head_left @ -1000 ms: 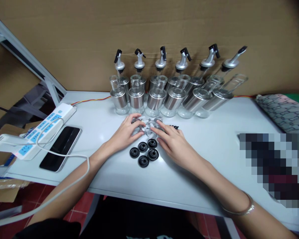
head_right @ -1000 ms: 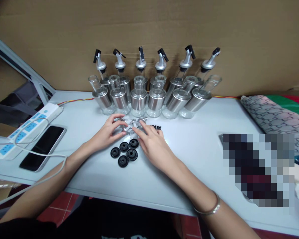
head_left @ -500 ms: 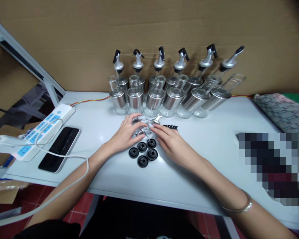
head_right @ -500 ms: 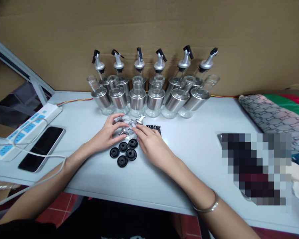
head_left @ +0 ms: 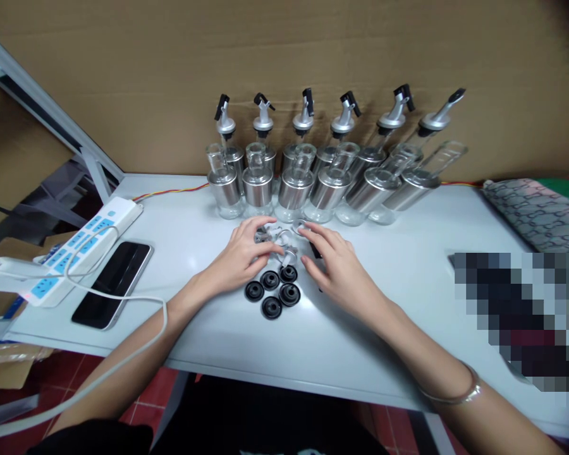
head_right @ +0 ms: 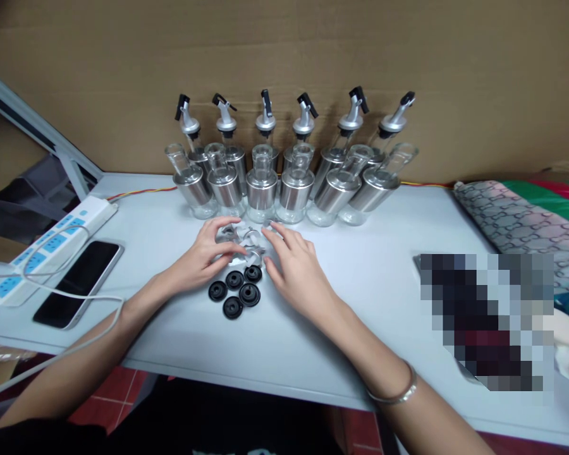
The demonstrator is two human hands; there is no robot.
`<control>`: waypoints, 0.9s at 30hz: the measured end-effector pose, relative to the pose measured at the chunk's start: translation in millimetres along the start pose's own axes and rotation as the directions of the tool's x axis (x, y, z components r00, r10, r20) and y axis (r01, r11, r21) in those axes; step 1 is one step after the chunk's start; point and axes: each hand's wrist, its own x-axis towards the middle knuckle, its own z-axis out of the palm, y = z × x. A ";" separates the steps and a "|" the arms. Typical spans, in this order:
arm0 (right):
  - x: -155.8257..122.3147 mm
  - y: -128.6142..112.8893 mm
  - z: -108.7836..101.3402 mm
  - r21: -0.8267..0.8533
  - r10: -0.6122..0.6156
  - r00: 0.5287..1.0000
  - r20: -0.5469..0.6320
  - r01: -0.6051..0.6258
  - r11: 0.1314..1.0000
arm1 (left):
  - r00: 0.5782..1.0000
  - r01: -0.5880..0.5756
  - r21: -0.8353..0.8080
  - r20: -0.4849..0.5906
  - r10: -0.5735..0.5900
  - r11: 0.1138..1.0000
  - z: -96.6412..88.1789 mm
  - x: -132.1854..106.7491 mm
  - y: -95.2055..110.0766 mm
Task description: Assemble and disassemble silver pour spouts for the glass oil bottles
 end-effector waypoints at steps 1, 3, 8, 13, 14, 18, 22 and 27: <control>0.4 1.2 -0.3 -0.008 0.016 1.000 0.000 -0.016 1.000 | 1.000 -0.006 0.015 0.016 0.006 1.000 0.0 -0.3 0.9; 1.2 4.0 -0.6 -0.038 0.044 0.999 0.021 -0.043 0.998 | 0.999 -0.005 0.051 0.049 0.002 0.999 1.0 -0.9 2.1; 2.6 9.9 -0.8 -0.086 0.083 0.993 0.082 -0.076 0.993 | 0.996 0.030 0.109 0.077 -0.039 0.994 3.8 -1.3 2.3; 3.3 12.0 -0.4 -0.108 0.080 0.991 0.103 -0.069 0.992 | 0.996 0.047 0.143 0.069 -0.057 0.989 3.8 -1.1 1.1; 3.3 12.5 0.0 -0.109 0.079 0.991 0.105 -0.068 0.992 | 0.996 0.049 0.146 0.069 -0.059 0.988 3.8 -1.2 0.9; 3.2 14.4 2.1 -0.105 0.070 0.993 0.094 -0.060 0.993 | 0.994 0.065 0.152 0.072 -0.076 0.986 3.7 -1.5 1.0; 3.1 15.3 2.8 -0.109 0.071 0.992 0.102 -0.060 0.992 | 0.993 0.072 0.143 0.079 -0.084 0.987 3.9 -1.5 1.4; 3.3 14.9 2.6 -0.108 0.058 0.993 0.099 -0.047 0.993 | 0.995 0.071 0.113 0.059 -0.078 0.991 5.4 -2.0 -0.5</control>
